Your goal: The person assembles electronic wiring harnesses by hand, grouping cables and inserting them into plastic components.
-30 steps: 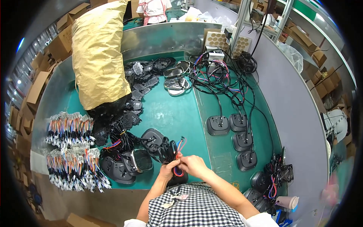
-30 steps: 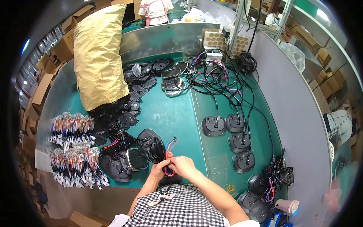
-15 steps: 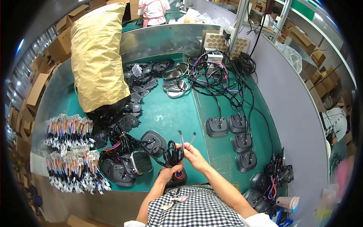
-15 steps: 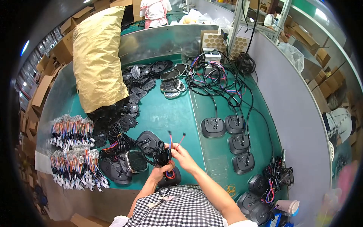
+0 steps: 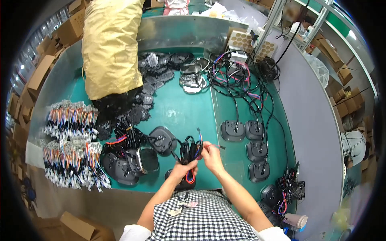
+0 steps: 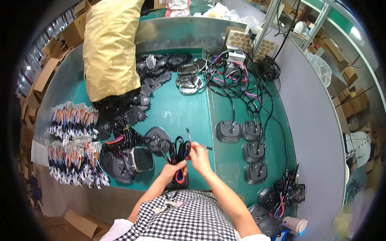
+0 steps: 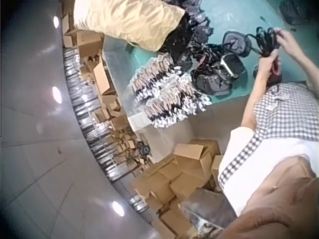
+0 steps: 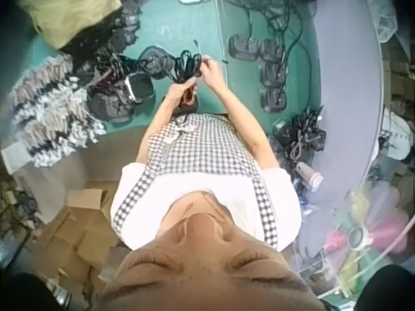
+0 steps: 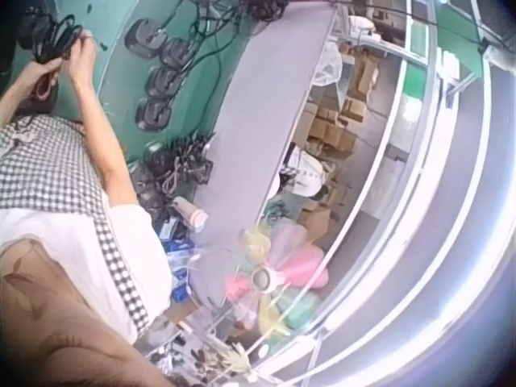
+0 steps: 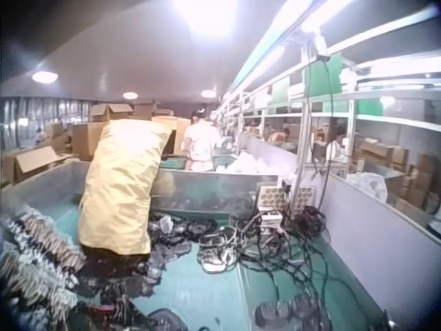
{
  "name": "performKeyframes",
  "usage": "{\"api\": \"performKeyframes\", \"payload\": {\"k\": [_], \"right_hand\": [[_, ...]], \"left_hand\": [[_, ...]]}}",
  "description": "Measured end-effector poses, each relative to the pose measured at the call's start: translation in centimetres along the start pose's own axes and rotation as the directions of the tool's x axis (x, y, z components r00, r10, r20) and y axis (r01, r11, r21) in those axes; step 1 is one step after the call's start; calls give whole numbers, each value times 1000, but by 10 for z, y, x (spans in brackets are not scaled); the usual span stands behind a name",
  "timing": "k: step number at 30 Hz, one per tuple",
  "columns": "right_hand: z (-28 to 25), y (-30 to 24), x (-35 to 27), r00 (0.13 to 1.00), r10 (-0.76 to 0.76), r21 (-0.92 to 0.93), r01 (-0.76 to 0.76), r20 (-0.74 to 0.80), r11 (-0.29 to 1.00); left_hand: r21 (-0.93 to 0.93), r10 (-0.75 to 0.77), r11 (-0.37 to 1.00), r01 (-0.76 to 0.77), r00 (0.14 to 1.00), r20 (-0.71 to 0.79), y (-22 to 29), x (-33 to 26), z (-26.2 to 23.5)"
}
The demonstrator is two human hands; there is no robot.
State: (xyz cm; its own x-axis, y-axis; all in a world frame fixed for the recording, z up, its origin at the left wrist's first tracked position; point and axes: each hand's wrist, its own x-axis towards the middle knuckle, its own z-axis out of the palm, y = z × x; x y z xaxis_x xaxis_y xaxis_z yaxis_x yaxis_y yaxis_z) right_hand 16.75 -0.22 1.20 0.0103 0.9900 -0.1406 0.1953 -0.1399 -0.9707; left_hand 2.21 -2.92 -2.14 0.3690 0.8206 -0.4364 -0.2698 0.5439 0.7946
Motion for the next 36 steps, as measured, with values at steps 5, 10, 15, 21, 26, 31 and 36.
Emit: {"api": "performKeyframes", "payload": {"k": [5, 10, 15, 21, 26, 31, 36], "right_hand": [[9, 1, -3, 997, 64, -68, -67, -46, 995], [2, -9, 4, 996, 49, -291, -27, 70, 956], [-23, -6, 16, 840, 110, 37, -153, 532, 987], [-22, -4, 18, 774, 299, -228, -203, 559, 952], [-28, 37, 31, 668, 394, -176, -372, 631, 911], [-22, 23, 20, 530, 242, 114, -552, 812, 826], [-19, -14, 36, 638, 126, 286, -503, 760, 816]], "left_hand": [[-175, -5, 984, 20, 996, 90, 10, -3, 7], [-206, -106, 970, 132, 986, 131, 9, -2, 3], [-258, -66, 962, 87, 994, 92, 6, -1, -3], [-377, -157, 906, 195, 979, 131, 1, 4, -10], [-385, -136, 910, 154, 988, 74, 9, 2, -8], [-410, -4, 911, 36, 997, 78, 4, -1, -18], [-250, 71, 966, -66, 997, 11, 1, 1, -5]]}}
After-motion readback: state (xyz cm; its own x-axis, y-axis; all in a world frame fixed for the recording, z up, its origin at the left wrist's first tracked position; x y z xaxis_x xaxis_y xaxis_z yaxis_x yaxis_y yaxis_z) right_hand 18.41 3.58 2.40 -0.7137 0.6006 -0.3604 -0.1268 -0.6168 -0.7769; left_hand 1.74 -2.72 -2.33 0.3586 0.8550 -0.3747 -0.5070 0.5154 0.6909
